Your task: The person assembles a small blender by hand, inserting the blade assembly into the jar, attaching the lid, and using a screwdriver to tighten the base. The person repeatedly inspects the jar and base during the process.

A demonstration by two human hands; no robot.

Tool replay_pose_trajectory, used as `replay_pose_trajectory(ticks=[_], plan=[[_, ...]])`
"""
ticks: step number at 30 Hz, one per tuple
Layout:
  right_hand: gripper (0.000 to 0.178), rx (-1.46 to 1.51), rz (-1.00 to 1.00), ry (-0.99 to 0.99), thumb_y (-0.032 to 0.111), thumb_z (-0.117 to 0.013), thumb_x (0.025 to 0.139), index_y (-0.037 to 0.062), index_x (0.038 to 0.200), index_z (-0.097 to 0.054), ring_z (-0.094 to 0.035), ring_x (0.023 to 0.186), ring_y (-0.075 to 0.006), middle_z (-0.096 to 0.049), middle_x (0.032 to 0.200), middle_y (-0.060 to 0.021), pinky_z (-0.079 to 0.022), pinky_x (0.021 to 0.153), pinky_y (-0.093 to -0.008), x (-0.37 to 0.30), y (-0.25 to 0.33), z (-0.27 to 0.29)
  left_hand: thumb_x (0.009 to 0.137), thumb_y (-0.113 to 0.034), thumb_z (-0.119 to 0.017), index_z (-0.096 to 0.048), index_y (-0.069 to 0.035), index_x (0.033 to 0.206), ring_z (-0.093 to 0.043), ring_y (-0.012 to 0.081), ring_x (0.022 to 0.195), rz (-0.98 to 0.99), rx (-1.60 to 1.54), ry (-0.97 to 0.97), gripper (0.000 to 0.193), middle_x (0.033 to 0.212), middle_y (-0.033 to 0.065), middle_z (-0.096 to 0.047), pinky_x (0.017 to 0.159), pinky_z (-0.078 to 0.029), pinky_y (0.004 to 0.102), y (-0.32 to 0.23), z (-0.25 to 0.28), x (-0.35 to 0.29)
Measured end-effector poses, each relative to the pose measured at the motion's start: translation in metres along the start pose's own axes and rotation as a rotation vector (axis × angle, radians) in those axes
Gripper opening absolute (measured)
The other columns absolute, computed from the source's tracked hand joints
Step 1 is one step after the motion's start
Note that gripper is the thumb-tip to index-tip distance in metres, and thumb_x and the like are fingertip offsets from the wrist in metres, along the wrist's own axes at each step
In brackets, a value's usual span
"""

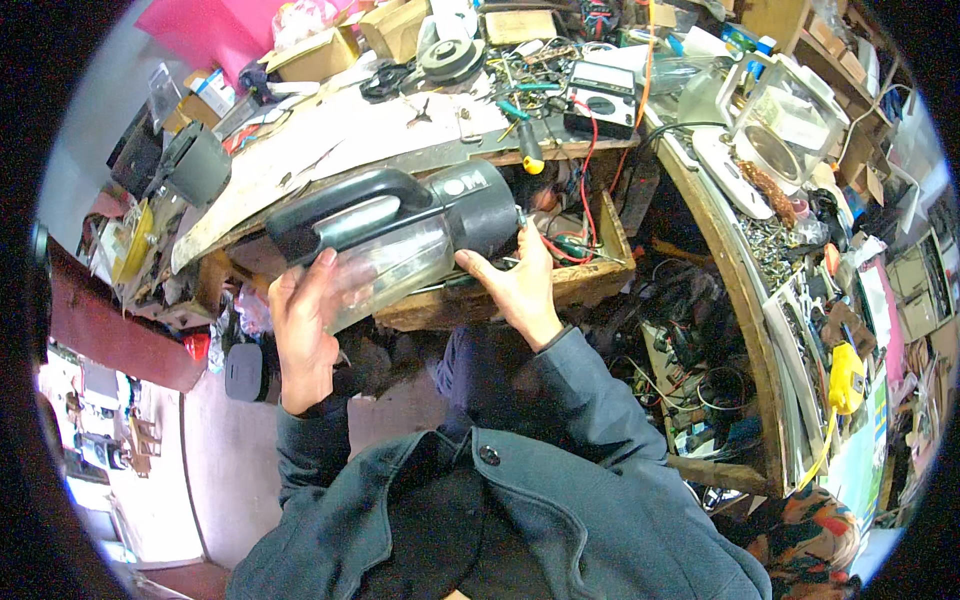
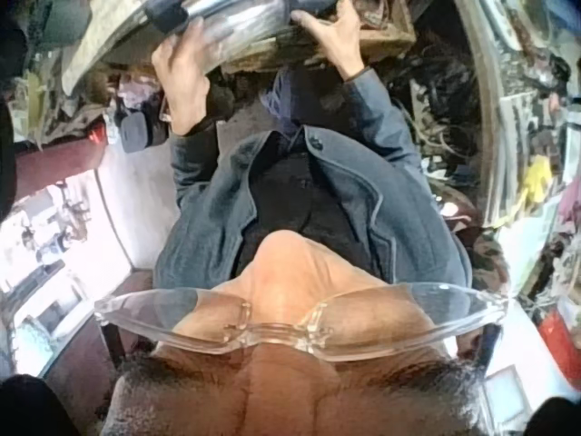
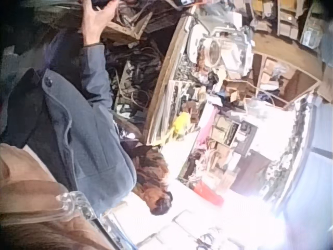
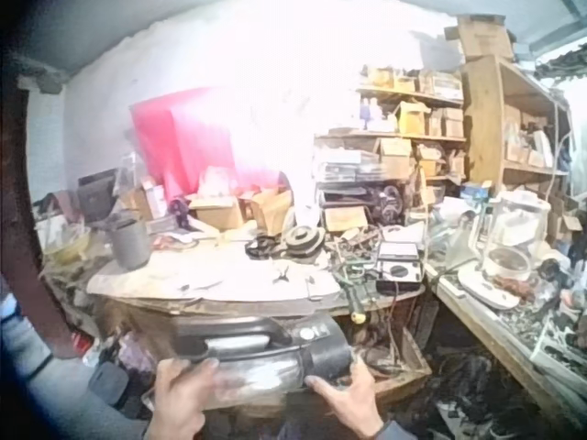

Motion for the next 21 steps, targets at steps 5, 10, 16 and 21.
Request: replay_pose_trajectory(ticks=[5,10,16,21], plan=[[0.061,-0.041,0.008,-0.004,0.022,-0.092,0.079,0.0013,0.127,-0.06,-0.067,0.105,-0.0198,-0.071,0.116,-0.0109,-0.052,0.096,-0.0353,-0.001,-0.011,-0.001,0.099,-0.015,-0.071,-0.071,0.003,0.111,-0.078,0.0296,0.089,0.033,0.006,-0.024,0.022,0.104,0.0169,-0.077,0.069,-0.063,0.0368,0.008,0.006,0.001],[0.058,-0.035,-0.009,0.034,0.024,-0.093,0.078,0.0003,0.122,-0.063,-0.068,0.105,-0.0201,-0.073,0.114,-0.0109,-0.053,0.096,-0.036,0.0,-0.017,-0.003,0.099,-0.014,-0.071,-0.07,0.004,0.11,-0.078,0.0304,0.089,0.058,0.038,-0.052,0.021,0.104,0.0186,-0.077,0.069,-0.063,0.0376,0.016,0.013,0.003],[0.061,-0.292,0.029,-0.013,0.028,-0.094,0.075,-0.0004,0.119,-0.063,-0.069,0.102,-0.0242,-0.072,0.109,-0.0148,-0.054,0.094,-0.0378,-0.002,-0.005,-0.003,0.098,-0.017,-0.073,-0.068,0.003,0.106,-0.078,0.032,0.09,0.116,0.021,-0.097,0.022,0.105,0.0216,-0.076,0.072,-0.063,0.0396,0.027,0.02,0.001],[0.064,-0.326,0.112,0.002,0.03,-0.094,0.075,-0.0003,0.121,-0.062,-0.07,0.105,-0.0277,-0.072,0.112,-0.017,-0.054,0.095,-0.0399,0.001,-0.008,-0.005,0.097,-0.018,-0.073,-0.067,0.005,0.108,-0.078,0.0328,0.093,0.163,0.004,-0.125,0.026,0.106,0.0237,-0.076,0.076,-0.064,0.0405,0.031,0.018,-0.004]])
Point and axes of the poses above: each hand's wrist, its own x-axis towards the middle knuckle, its own z-axis out of the back of the hand, y = z × x, the point moved 5 cm from there along x, towards the middle knuckle
